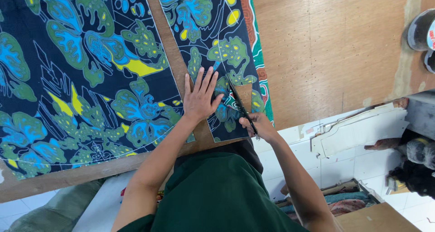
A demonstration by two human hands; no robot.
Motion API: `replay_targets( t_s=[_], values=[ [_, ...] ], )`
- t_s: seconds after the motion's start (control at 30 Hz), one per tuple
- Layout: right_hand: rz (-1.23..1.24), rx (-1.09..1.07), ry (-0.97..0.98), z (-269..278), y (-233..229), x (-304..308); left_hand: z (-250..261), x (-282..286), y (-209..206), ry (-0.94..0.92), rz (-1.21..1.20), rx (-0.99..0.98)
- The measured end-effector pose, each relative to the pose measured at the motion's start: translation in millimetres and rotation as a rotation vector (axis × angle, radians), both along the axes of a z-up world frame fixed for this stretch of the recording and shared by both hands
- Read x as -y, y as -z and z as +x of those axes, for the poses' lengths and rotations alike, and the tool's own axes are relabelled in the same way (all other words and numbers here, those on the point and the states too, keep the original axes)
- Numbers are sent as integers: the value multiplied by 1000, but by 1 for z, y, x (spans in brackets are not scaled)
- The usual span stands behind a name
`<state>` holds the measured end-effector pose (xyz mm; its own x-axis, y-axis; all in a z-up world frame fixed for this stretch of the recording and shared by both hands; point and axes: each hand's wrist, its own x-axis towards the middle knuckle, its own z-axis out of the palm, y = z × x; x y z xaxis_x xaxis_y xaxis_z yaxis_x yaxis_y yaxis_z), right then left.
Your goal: The person uses shears to cut a large piece of patterned fabric on a wooden table, following white chalk lines. They cut multiple sections, including a long strip and larger panels, and set the cut pieces aside.
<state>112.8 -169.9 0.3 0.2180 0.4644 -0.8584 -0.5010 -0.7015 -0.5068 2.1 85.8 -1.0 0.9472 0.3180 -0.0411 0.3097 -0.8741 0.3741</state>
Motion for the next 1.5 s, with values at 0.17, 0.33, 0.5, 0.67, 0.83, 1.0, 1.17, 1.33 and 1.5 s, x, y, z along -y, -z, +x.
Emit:
replay_targets(
  t_s=[0.17,0.33,0.5,0.67,0.83,1.0,1.17,1.33,1.5],
  values=[
    [15,-6,57,-11,-4,-6,-1,-2,3,-7,-21,10],
    [3,0,91,-14,-7,-16,-2,-3,4,-22,-46,35],
    [43,-7,141,-8,-3,-43,-2,-2,6,-21,-69,13],
    [23,31,150,-11,-15,-51,-4,-3,11,-24,-101,24],
    [-1,35,153,-4,-11,-68,7,-21,4,-43,-211,190],
    [18,-21,261,-8,-6,-82,60,-99,-6,81,-160,193],
    [-7,-7,253,-13,-17,-86,127,-164,-2,329,59,99],
    [-78,36,245,-6,-12,-108,145,-173,1,391,67,7],
    [-81,29,272,-11,-11,-119,142,-173,12,382,43,-24]
  ],
)
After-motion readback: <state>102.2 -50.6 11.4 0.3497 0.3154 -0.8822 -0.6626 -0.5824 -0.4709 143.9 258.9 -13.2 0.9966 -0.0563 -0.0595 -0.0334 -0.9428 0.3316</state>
